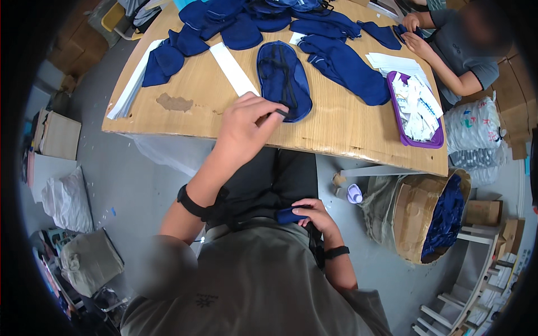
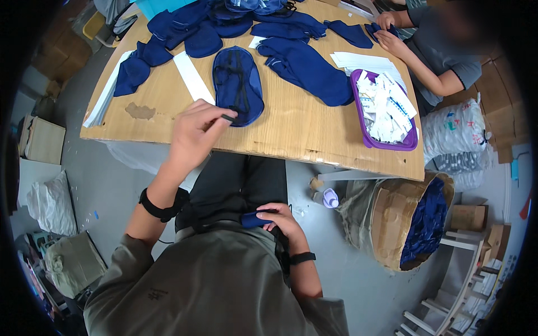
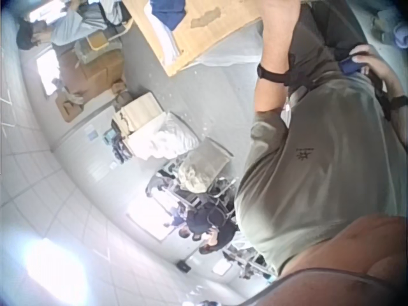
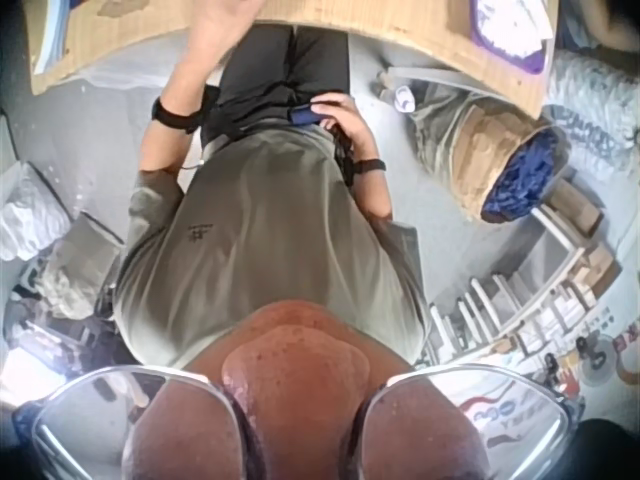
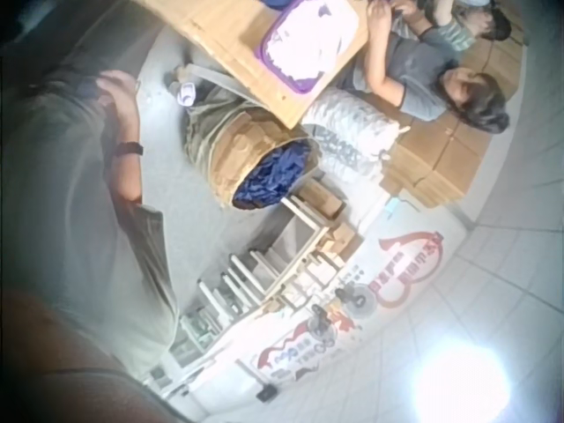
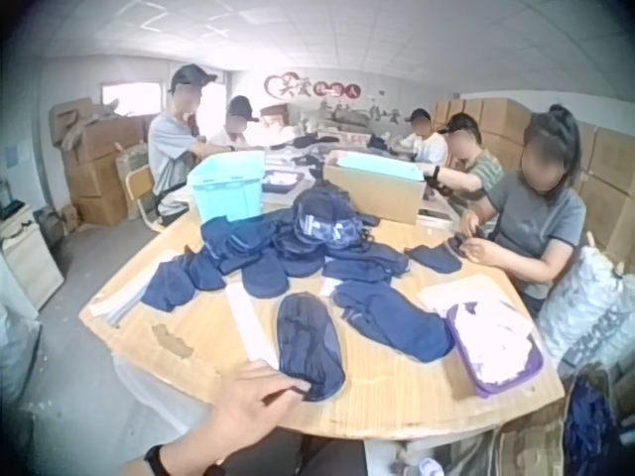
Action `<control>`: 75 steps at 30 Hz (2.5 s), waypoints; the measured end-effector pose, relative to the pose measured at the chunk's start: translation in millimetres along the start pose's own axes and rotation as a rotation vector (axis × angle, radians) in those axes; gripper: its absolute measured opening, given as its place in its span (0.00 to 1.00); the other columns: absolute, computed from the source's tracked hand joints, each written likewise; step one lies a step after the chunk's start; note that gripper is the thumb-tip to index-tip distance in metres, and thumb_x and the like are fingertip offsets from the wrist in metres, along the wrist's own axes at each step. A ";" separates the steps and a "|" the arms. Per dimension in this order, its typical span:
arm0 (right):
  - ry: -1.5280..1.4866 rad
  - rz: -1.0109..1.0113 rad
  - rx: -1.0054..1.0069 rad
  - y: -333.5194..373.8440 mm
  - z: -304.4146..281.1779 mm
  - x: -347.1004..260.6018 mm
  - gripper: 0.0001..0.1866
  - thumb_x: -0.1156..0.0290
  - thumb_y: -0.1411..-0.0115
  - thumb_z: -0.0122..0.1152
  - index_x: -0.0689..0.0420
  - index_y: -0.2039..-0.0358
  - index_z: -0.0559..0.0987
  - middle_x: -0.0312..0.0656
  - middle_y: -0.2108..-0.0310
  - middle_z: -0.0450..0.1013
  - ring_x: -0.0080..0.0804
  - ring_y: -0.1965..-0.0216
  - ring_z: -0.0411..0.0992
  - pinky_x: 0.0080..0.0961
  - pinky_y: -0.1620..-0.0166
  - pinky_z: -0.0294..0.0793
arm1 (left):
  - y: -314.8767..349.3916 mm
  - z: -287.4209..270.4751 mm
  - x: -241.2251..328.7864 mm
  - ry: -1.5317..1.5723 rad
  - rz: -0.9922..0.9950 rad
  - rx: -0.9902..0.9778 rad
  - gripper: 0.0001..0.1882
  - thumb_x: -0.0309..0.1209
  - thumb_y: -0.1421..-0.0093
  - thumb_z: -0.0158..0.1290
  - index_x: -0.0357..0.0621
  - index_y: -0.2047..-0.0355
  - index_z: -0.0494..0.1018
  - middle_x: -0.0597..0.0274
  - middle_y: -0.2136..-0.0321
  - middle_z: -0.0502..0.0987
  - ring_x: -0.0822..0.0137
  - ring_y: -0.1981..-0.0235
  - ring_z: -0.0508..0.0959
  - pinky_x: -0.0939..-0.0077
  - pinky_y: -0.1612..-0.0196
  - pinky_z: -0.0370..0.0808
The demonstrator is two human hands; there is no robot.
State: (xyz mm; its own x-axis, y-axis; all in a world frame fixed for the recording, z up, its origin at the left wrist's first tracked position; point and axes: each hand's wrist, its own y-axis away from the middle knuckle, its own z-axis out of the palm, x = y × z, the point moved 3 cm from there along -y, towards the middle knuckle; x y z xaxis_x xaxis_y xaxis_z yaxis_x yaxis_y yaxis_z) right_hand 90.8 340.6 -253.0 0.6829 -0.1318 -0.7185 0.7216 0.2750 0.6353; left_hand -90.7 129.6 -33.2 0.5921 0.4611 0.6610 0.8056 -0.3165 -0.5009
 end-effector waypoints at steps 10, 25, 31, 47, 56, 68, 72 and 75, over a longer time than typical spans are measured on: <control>-0.033 0.016 0.042 2.1 -12.2 9.3 0.19 0.67 0.46 0.71 0.64 0.56 0.81 0.42 0.71 0.78 0.25 0.79 0.77 0.14 0.78 0.75 | -27.4 -18.5 -3.0 0.154 -0.037 -0.173 0.13 0.28 0.37 0.47 0.39 0.57 0.77 0.57 0.77 0.76 0.66 0.74 0.74 0.74 0.68 0.70; -0.039 0.018 0.011 0.1 -11.2 11.5 0.19 0.68 0.46 0.72 0.65 0.56 0.80 0.43 0.69 0.77 0.26 0.79 0.77 0.15 0.79 0.76 | -44.3 13.3 -9.3 0.034 -0.186 -0.301 0.11 0.28 0.39 0.48 0.37 0.62 0.79 0.52 0.79 0.74 0.61 0.76 0.74 0.67 0.68 0.72; -0.032 0.044 0.006 -3.8 -12.3 11.7 0.19 0.69 0.46 0.72 0.65 0.56 0.80 0.44 0.69 0.78 0.27 0.79 0.77 0.15 0.79 0.76 | -32.4 16.8 -19.7 -0.062 0.023 -0.142 0.12 0.25 0.41 0.51 0.38 0.59 0.80 0.52 0.79 0.73 0.54 0.75 0.72 0.64 0.64 0.71; -0.042 0.046 0.020 -1.3 -11.8 9.0 0.17 0.71 0.45 0.70 0.64 0.56 0.80 0.44 0.71 0.78 0.28 0.80 0.77 0.17 0.78 0.77 | -22.5 16.0 2.4 -0.149 0.086 -0.124 0.15 0.29 0.39 0.50 0.32 0.57 0.79 0.52 0.69 0.73 0.53 0.64 0.74 0.62 0.59 0.72; 0.025 0.124 0.030 7.4 6.7 -6.9 0.16 0.68 0.46 0.73 0.63 0.60 0.83 0.43 0.69 0.79 0.30 0.77 0.79 0.21 0.73 0.82 | -14.5 19.6 -0.6 -0.205 0.118 -0.045 0.12 0.29 0.42 0.57 0.37 0.60 0.81 0.56 0.68 0.76 0.55 0.65 0.76 0.65 0.61 0.73; 0.070 0.058 0.013 25.3 20.1 -12.0 0.17 0.72 0.47 0.73 0.65 0.57 0.83 0.44 0.68 0.80 0.27 0.72 0.78 0.21 0.69 0.82 | -20.5 10.7 -10.8 -0.233 0.056 0.068 0.14 0.27 0.51 0.62 0.46 0.62 0.81 0.64 0.72 0.79 0.61 0.69 0.78 0.69 0.65 0.76; 0.100 -0.035 -0.023 41.9 10.9 -11.4 0.16 0.72 0.45 0.71 0.65 0.58 0.81 0.43 0.71 0.80 0.25 0.73 0.78 0.21 0.72 0.78 | -22.1 20.6 5.8 -0.200 0.132 0.051 0.11 0.26 0.51 0.61 0.48 0.65 0.79 0.64 0.73 0.79 0.60 0.67 0.79 0.67 0.64 0.77; 0.110 0.151 -0.004 30.0 10.2 9.1 0.20 0.68 0.43 0.70 0.63 0.52 0.80 0.43 0.66 0.80 0.28 0.69 0.80 0.23 0.67 0.82 | -7.7 23.5 -5.7 -0.143 0.086 0.150 0.08 0.24 0.54 0.62 0.48 0.72 0.78 0.62 0.77 0.78 0.57 0.75 0.78 0.65 0.71 0.75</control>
State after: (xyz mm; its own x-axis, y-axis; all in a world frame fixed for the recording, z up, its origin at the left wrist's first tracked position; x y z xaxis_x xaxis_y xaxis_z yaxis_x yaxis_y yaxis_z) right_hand 119.8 338.0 -237.6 0.7667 0.0157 -0.6419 0.6115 0.2872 0.7373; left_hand -100.8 148.8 -46.2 0.6409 0.5540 0.5313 0.7336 -0.2383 -0.6365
